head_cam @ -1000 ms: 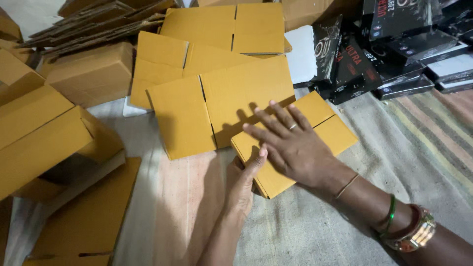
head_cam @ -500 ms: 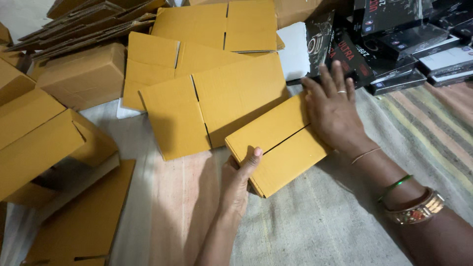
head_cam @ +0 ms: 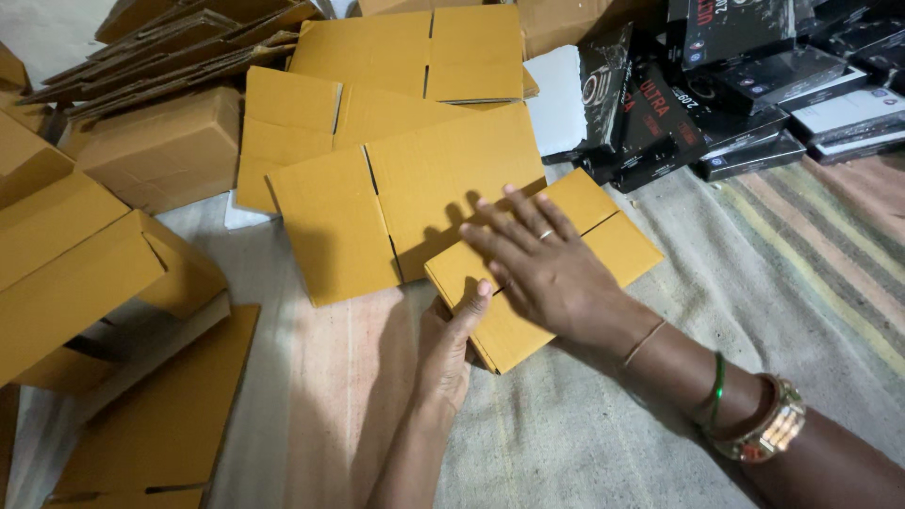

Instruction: The person folds a small yellow cardboard box on a soft surface, pressing its flaps and creases closed with both hands. They open the box again, refold its sides and top flaps, and repeatedly press the seams flat throughout the episode.

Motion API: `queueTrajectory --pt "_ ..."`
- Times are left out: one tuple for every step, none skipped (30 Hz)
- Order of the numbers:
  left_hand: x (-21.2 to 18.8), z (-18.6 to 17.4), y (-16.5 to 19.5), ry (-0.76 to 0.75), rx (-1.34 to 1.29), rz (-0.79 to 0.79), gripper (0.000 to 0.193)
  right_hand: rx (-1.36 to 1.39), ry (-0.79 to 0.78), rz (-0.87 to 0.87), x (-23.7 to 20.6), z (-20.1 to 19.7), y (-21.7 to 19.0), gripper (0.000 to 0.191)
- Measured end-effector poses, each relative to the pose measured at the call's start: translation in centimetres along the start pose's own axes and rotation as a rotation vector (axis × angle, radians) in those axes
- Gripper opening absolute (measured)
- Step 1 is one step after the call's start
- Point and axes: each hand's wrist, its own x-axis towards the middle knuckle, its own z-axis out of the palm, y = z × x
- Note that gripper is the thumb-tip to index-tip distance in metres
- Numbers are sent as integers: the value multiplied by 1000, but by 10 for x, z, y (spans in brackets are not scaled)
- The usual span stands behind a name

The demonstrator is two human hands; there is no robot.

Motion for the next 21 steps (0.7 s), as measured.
queueTrajectory --pt "-1 1 1 -3 -3 13 70 -24 5 34 1 1 8 51" --pt "-1 3 3 -9 1 16 69 -49 12 66 2 2 16 49" --pt "-2 5 5 -14 4 18 68 -43 39 111 2 2 25 48" --pt "-4 6 6 -18 8 19 66 -37 65 154 2 1 35 47" --pt "-6 8 8 -1 63 32 65 -31 91 198 1 0 44 45" --pt "-8 10 10 16 118 45 63 -25 131 239 -1 -2 52 40" --pt "-11 13 11 33 173 59 62 -19 170 280 -4 -6 58 35" --pt "-15 15 13 -15 165 156 62 -14 210 321 -7 -11 64 30" --pt "-20 17 14 -66 159 252 62 27 269 318 -10 -18 68 27" --pt "-23 20 14 -119 152 348 62 67 329 315 -14 -28 72 24" --pt "-25 23 15 -127 194 417 62 106 388 309 -17 -39 74 23" --pt "-29 26 14 -132 236 484 62 71 438 273 -19 -48 73 22" --pt "-32 28 13 -133 278 547 62 38 483 237 -22 -57 69 23" --pt "-35 29 13 -149 340 589 63 7 529 201 -23 -65 63 24" --pt "-38 29 13 -165 402 632 64 -26 513 153 -23 -73 55 27" --pt "-39 28 12 -182 465 675 65 -58 497 106 -22 -78 46 31" --pt "-40 27 12 -179 593 778 68 -92 481 60 -21 -82 34 34" --pt "-40 27 12 -175 722 881 71 5 374 45 -20 -84 20 34" --pt "-40 26 12 -170 853 983 74 102 268 29 -21 -82 4 35" --pt "-39 25 11 -162 903 968 74 199 159 11 -20 -81 -9 37" --pt "-40 24 11 -155 953 946 73 162 162 -64 -19 -82 -19 37"
